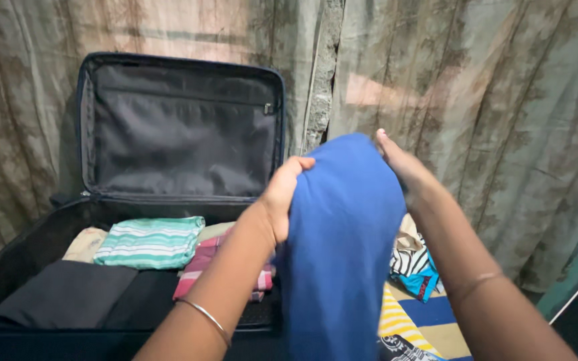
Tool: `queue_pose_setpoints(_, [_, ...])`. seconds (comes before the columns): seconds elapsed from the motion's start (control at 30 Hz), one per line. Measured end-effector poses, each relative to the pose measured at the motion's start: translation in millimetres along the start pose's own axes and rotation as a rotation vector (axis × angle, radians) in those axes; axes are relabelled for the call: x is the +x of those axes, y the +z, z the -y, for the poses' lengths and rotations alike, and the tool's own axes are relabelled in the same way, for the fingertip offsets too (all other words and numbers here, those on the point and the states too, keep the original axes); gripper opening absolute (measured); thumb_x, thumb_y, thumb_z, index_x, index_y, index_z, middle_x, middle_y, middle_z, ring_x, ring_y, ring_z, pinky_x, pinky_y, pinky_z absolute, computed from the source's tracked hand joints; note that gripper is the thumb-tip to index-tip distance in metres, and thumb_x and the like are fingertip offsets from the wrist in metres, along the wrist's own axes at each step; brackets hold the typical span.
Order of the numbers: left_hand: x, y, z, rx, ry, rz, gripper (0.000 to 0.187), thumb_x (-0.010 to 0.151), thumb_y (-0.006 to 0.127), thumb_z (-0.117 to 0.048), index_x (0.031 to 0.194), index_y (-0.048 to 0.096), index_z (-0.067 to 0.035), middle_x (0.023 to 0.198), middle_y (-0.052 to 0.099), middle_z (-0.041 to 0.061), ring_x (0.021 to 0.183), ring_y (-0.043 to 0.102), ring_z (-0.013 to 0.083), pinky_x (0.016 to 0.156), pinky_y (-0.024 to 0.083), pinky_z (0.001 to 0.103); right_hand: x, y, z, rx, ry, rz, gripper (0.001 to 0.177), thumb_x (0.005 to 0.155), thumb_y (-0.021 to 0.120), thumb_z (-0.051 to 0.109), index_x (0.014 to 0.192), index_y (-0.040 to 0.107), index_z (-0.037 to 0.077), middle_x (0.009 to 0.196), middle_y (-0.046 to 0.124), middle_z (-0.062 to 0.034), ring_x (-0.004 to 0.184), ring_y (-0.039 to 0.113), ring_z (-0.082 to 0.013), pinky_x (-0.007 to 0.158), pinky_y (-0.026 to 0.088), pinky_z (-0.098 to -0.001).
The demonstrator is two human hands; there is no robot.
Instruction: The person packs a suitcase by folding various garments, including shirts and jeans, and placing them neatly inside the bag.
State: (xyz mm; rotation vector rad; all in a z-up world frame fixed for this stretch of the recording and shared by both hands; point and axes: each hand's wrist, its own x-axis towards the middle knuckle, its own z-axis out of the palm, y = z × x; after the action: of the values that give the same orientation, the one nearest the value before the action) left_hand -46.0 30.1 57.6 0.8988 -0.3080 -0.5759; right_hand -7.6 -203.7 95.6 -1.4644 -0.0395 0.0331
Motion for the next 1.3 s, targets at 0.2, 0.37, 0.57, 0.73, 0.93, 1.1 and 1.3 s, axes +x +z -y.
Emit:
queue_pose_setpoints(0.2, [42.0,-44.2,-20.1,-0.103,0.114,-0.221,0.064,0.097,0.034,-0.048,0.116,0.068,0.003,0.112,0.074,0.023,0.103,0.07,0.038,0.098,0.055,0.052,-62.5,19.1,-66.8,0.219,0.006,0.389,0.074,0.084,0.057,0.054,0.146,0.051,0.014,0.141,0.066,-0.0028,0.127,0.063,-0.0186,0.105,0.048,-0.041])
queue_pose_setpoints(0.37, [5.0,-47.6,-15.7,-0.06,0.133,-0.178,0.102,0.089,0.03,-0.084,0.127,0.064,0.005,0.122,0.072,0.02,0.116,0.066,0.033,0.104,0.05,0.047,-62.4,37.4,-57.9,0.029,-0.124,0.224,0.058,0.083,0.071,0.031,0.134,0.062,0.004,0.126,0.072,-0.0105,0.113,0.068,-0.0223,0.1,0.052,-0.0391])
queue_pose_setpoints(0.57, [-63.0,-36.8,-2.1,0.35,0.208,0.047,0.053,0.088,0.073,-0.028,0.134,0.063,-0.003,0.132,0.07,0.008,0.121,0.065,0.0168,0.107,0.048,0.035,-53.8,61.3,-43.8,0.077,-0.095,0.118,0.05,0.086,0.073,0.029,0.126,0.066,0.0,0.113,0.075,-0.0108,0.098,0.07,-0.0222,0.089,0.055,-0.0378])
queue_pose_setpoints(0.73, [-72.4,-56.3,-18.3,0.51,0.39,-0.147,0.044,0.08,0.076,-0.005,0.123,0.068,0.004,0.12,0.074,0.014,0.11,0.069,0.0206,0.099,0.053,0.036,-62.5,72.9,-42.4,-0.044,-0.172,0.418,0.052,0.069,0.074,0.005,0.12,0.068,0.006,0.108,0.079,-0.0043,0.095,0.075,-0.0164,0.087,0.059,-0.0325])
queue_pose_setpoints(0.93, [-76.8,-78.2,-28.0,0.894,0.885,-0.476,0.033,0.083,0.08,-0.005,0.114,0.074,0.006,0.119,0.066,0.013,0.108,0.064,0.0186,0.096,0.052,0.034,-36.4,93.5,-53.7,-0.133,-0.487,0.252,0.04,0.073,0.074,-0.006,0.112,0.072,-0.009,0.101,0.078,-0.0107,0.09,0.073,-0.0177,0.085,0.058,-0.0325])
queue_pose_setpoints(1.1, [-90.4,-70.1,-43.2,0.688,1.077,-0.382,0.051,0.085,0.078,-0.011,0.131,0.057,-0.002,0.116,0.067,0.005,0.104,0.065,0.0129,0.099,0.05,0.029,-40.4,121.9,-48.0,-0.289,-0.86,-0.031,0.047,0.07,0.085,0.011,0.111,0.066,0.002,0.097,0.075,-0.0038,0.086,0.07,-0.0125,0.08,0.057,-0.0275])
queue_pose_setpoints(1.3, [-130.6,-59.9,-60.1,0.494,0.844,-0.209,0.055,0.091,0.077,-0.02,0.136,0.061,0.007,0.124,0.07,0.01,0.113,0.065,0.0157,0.102,0.051,0.033,-43.0,126.7,-36.3,-0.707,-1.435,-0.235,0.034,0.082,0.083,0.025,0.104,0.078,0.0,0.15,0.053,-0.023,0.135,0.047,-0.0328,0.109,0.038,-0.0424])
